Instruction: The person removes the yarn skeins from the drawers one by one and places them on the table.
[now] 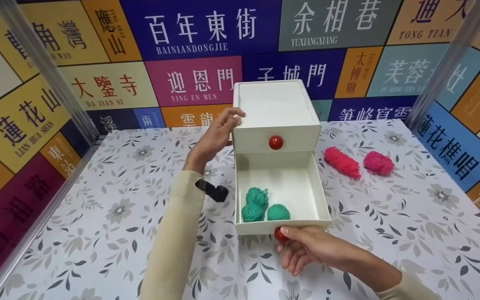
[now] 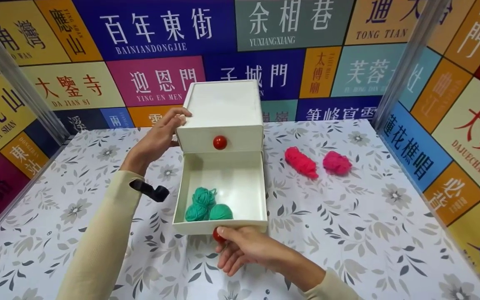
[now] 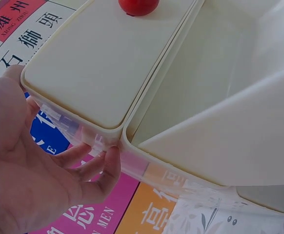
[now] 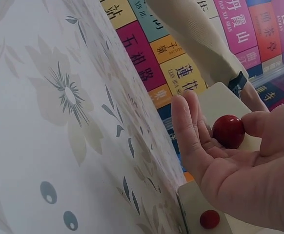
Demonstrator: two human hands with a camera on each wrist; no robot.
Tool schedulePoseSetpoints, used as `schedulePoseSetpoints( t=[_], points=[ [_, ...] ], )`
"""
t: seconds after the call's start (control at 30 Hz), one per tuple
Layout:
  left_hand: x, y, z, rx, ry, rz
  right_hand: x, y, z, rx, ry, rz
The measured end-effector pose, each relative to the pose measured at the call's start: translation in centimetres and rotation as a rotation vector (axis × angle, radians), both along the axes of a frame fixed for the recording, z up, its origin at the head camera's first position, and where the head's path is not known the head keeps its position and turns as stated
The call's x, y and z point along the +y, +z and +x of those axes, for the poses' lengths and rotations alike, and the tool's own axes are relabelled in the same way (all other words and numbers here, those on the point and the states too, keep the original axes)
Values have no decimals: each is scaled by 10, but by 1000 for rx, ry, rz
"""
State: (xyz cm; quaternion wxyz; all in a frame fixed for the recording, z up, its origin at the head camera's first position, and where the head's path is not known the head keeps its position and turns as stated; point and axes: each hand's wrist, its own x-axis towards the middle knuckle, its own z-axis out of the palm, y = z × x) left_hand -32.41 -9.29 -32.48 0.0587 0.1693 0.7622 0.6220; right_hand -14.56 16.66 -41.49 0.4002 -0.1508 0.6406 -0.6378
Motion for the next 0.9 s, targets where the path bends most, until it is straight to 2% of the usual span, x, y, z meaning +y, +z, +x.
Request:
schedulePoseSetpoints(
  t=[0.17,0.37,0.6,0.9],
  points=[
    [0,-1,0,-4,3,-1,4,7,2,55,28,110],
    [-1,-1,0,-13,13,-7,12,25,3,202,107,205],
    [-1,0,0,-7,11,-7,14,47,-1,292,140,156],
    [-1,0,-1,-4,13,-5,11,66,-9,393,78,180]
  ],
)
